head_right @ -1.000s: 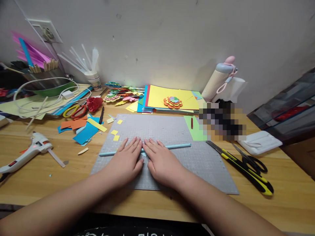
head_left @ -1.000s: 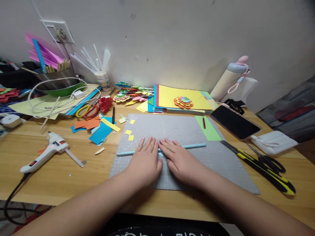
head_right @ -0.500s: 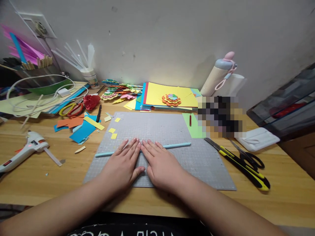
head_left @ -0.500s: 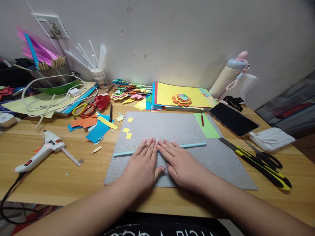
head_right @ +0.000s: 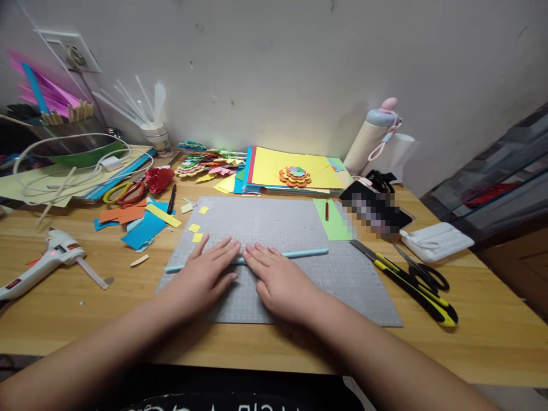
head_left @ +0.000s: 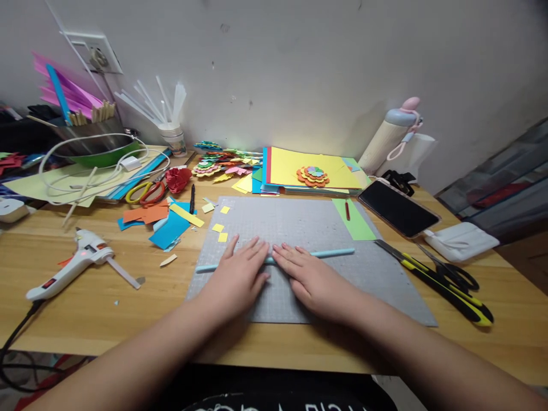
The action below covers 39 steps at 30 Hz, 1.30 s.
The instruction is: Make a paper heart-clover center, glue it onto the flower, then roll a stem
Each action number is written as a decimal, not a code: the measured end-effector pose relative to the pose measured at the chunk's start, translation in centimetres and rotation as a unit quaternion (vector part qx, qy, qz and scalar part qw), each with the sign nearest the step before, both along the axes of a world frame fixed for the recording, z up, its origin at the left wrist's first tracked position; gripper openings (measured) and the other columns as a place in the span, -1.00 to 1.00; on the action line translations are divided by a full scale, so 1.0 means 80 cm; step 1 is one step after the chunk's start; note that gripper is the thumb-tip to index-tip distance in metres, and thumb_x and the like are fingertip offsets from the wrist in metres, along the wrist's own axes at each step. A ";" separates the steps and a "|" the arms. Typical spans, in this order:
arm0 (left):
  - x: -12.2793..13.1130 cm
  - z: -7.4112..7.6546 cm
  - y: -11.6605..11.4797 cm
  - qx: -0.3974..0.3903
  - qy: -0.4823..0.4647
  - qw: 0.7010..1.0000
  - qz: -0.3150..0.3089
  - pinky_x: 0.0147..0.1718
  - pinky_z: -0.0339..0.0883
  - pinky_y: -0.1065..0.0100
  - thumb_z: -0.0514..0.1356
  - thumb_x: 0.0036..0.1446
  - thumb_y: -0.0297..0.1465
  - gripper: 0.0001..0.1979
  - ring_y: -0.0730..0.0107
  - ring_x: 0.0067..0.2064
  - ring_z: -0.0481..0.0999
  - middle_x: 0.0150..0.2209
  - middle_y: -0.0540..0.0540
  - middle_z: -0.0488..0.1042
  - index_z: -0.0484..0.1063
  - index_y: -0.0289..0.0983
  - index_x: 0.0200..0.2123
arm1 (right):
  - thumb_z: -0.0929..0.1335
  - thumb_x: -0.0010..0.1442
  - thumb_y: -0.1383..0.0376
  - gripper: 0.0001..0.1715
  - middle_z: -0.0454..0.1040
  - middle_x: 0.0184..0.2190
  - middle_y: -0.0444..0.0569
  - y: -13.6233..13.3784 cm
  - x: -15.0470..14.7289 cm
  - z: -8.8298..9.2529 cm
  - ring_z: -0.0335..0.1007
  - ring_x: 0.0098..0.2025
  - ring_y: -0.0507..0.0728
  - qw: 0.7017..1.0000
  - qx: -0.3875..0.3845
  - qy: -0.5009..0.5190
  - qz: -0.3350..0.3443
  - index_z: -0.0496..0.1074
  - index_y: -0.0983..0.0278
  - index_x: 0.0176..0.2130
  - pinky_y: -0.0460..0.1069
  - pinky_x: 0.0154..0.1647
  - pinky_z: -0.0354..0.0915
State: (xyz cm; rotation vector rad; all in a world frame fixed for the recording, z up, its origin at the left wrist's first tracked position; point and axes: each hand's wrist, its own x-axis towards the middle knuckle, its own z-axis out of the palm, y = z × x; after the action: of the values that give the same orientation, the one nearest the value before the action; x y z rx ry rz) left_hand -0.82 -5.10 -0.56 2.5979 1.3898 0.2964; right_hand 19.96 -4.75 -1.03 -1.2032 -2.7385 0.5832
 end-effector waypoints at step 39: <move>-0.006 0.007 0.032 -0.401 -0.666 0.599 0.193 -0.33 0.26 0.39 0.45 -0.14 -0.22 -0.69 0.48 -0.42 0.44 -0.46 -0.04 0.54 0.61 -0.27 -0.32 | 0.27 0.32 0.09 -0.63 0.39 -0.62 -0.19 0.020 -0.043 0.004 0.14 -0.76 -0.11 0.518 -0.668 0.527 -0.090 0.41 0.35 -0.15 -0.22 -0.77 0.08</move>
State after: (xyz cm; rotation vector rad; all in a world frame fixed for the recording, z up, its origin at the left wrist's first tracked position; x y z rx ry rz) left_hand -1.27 -2.53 -0.01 0.7379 0.9564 1.0517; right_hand 16.53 -3.17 -0.71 -0.5858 -0.7529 2.4552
